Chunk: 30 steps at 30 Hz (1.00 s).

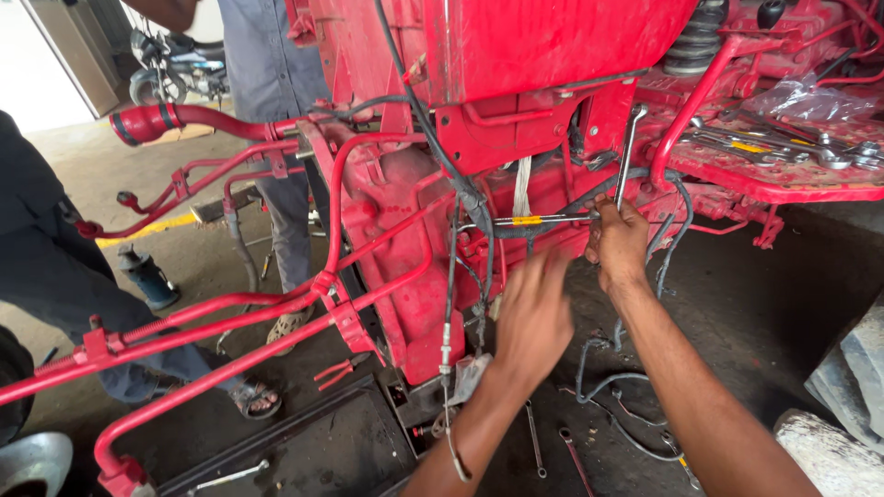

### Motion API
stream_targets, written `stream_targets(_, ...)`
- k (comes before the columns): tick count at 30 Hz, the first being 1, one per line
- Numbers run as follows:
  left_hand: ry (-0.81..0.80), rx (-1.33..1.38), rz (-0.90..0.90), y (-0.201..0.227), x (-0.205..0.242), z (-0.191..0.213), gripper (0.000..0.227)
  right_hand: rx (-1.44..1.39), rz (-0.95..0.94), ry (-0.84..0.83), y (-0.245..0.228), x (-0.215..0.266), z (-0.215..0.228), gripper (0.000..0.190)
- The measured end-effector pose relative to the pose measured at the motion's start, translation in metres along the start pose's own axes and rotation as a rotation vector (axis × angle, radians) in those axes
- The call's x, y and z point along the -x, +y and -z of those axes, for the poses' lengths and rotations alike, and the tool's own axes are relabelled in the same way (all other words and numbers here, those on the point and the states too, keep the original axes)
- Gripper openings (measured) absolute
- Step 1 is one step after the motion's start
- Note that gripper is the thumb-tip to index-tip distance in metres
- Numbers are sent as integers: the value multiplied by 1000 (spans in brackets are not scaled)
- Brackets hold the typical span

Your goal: The person uses a wrench to tighten or loosen bolts on a red machine, likely an engine or pump. They adjust their grip and reposition the wrench multiple times while working on the same area.

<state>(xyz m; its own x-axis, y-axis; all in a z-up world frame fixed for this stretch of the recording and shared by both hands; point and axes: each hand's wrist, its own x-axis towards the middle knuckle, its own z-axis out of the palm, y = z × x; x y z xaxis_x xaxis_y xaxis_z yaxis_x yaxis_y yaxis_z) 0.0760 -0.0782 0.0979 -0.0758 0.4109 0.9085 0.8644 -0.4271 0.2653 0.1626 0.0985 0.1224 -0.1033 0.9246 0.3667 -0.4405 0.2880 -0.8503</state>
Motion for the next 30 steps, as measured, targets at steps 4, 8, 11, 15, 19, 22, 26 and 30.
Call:
stream_targets(4,-53,-429,-53,-36,-47,-44,67,91,-33,-8,-3,2,3,23)
stream_targets(8,-176,-489,29,-66,-63,-54,22,147,-64,-39,-14,9,2,21)
stream_targets(11,-49,-454,-40,-74,-62,-56,18,212,20,11,-32,41,7,25)
stream_targets(15,8,-437,-42,-82,-59,-61,22,594,208,-205,-84,113,19,41)
stream_targets(19,40,-438,-20,-90,-59,-71,27,1330,-4,-437,-124,151,-5,45)
stream_targets(22,23,-411,49,-93,-65,-78,23,1405,319,-670,-122,133,-52,39)
stream_targets(26,266,-270,-73,-94,-68,-74,42,1533,464,-693,-100,108,-106,50)
stream_targets(30,66,-443,66,-88,-65,-66,29,1850,958,-517,-76,109,-131,55)
